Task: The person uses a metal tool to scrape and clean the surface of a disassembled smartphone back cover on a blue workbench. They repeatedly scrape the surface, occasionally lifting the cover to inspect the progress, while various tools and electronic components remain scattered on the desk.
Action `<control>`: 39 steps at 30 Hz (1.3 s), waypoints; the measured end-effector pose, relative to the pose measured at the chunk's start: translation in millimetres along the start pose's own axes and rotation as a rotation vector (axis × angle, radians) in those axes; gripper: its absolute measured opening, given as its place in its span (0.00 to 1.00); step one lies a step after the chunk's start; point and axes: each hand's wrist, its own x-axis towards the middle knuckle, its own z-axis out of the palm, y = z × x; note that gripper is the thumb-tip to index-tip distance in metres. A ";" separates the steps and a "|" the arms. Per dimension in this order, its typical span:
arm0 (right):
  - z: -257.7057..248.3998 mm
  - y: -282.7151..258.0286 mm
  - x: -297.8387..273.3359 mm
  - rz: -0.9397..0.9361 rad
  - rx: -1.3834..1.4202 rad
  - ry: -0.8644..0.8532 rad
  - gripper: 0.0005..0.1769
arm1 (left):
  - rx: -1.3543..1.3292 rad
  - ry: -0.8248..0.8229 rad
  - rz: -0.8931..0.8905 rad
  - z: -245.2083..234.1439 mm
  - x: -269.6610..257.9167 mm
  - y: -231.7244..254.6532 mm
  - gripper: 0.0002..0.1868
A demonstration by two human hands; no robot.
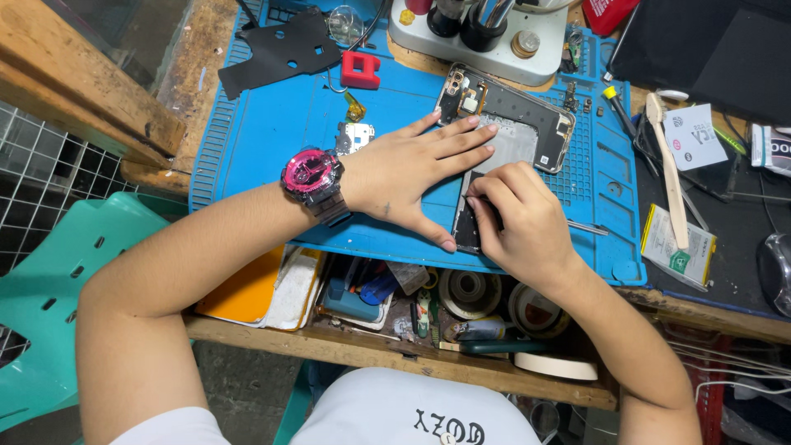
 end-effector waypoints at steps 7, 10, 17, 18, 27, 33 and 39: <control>-1.2 -0.4 -1.2 -0.016 0.010 -0.010 0.10 | 0.009 -0.010 0.005 -0.9 2.2 -0.4 0.66; -0.8 -1.6 -0.8 -0.015 0.012 -0.019 0.09 | 0.007 -0.021 0.003 -1.6 2.8 -0.6 0.66; -1.2 -3.4 -1.9 -0.009 0.005 -0.025 0.10 | 0.035 -0.057 0.009 -5.5 5.8 -4.4 0.66; -1.4 -3.5 -2.0 -0.011 0.002 -0.022 0.10 | 0.035 -0.068 0.015 -6.4 6.5 -5.5 0.65; -2.1 -6.5 -0.9 -0.040 -0.025 -0.043 0.10 | 0.066 -0.070 0.081 -9.0 14.6 -20.7 0.56; -2.0 -11.8 -0.5 -0.040 -0.055 -0.057 0.11 | 0.018 0.013 0.122 -6.4 19.3 -36.0 0.42; -3.9 -15.9 -2.4 -0.062 -0.017 -0.094 0.11 | 0.073 0.074 0.111 0.4 21.1 -36.2 0.28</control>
